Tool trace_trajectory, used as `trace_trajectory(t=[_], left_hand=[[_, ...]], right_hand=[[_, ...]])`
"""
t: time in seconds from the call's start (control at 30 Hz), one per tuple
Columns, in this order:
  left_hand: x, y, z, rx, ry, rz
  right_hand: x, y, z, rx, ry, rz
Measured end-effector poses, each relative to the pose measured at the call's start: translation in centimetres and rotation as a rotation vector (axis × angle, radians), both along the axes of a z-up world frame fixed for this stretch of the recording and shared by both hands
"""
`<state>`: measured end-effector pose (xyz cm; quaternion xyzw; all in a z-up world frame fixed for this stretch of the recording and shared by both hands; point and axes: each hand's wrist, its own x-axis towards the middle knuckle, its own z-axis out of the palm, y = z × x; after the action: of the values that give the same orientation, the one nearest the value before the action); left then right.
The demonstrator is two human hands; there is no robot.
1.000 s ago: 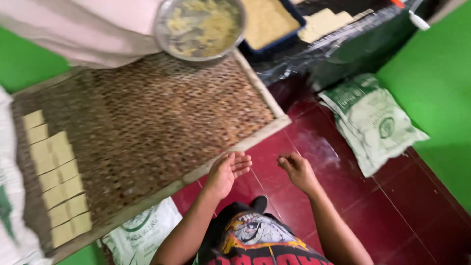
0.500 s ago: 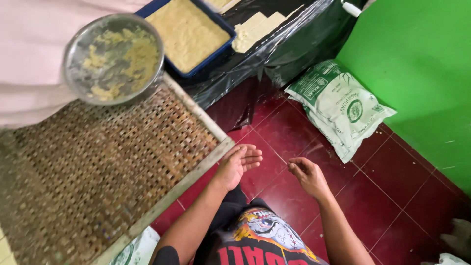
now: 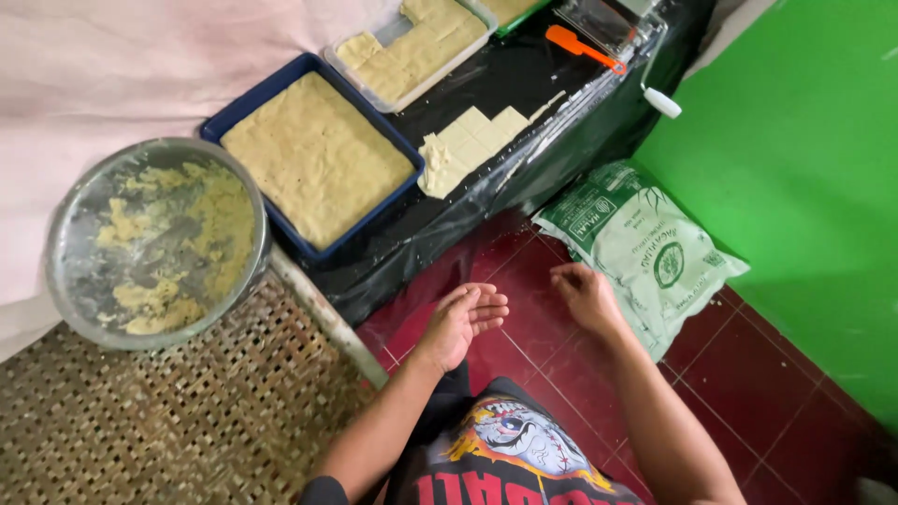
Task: Prepare and fill square dough pieces to create dumplings or pastries.
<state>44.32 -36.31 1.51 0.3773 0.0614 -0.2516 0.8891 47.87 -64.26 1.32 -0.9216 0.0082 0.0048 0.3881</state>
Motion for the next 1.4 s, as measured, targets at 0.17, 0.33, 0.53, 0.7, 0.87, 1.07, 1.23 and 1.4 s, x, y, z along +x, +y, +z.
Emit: trace_trajectory(t=[0.17,0.33,0.53,0.7,0.87,1.07,1.23,1.4], left_hand=[[5.0,-0.8,-0.6,0.005,0.014,0.080],[9.5,-2.6,-1.9,0.002,0.050,0.203],[16.4,-7.0,-2.3,0.003,0.074,0.372],[21.2,-11.3,0.7,0.047,0.085,0.492],[22.7,-13.5,0.0,0.054,0.095,0.544],[23.7,-13.5,-1.0,0.033,0.113,0.591],[24.5,-12.4,-0.6,0.046,0.098,0.583],[24.9,-10.7,-0.4,0.044,0.071,0.546]], right_hand=[[10.9,-0.6,0.9,-0.019,0.080,-0.008],[21.8,-2.0,-0.6,-0.089,-0.083,0.153],[34.0,-2.8,-2.9,-0.006,-0.208,0.331],[40.3,-2.7,-4.5,-0.158,-0.247,0.415],[43.1,-1.7,-6.1,-0.196,-0.197,0.442],[44.1,-0.8,-8.0,-0.221,-0.152,0.406],[43.8,-0.4,-8.1,-0.218,-0.105,0.357],[43.4,0.2,-7.9,-0.217,-0.038,0.310]])
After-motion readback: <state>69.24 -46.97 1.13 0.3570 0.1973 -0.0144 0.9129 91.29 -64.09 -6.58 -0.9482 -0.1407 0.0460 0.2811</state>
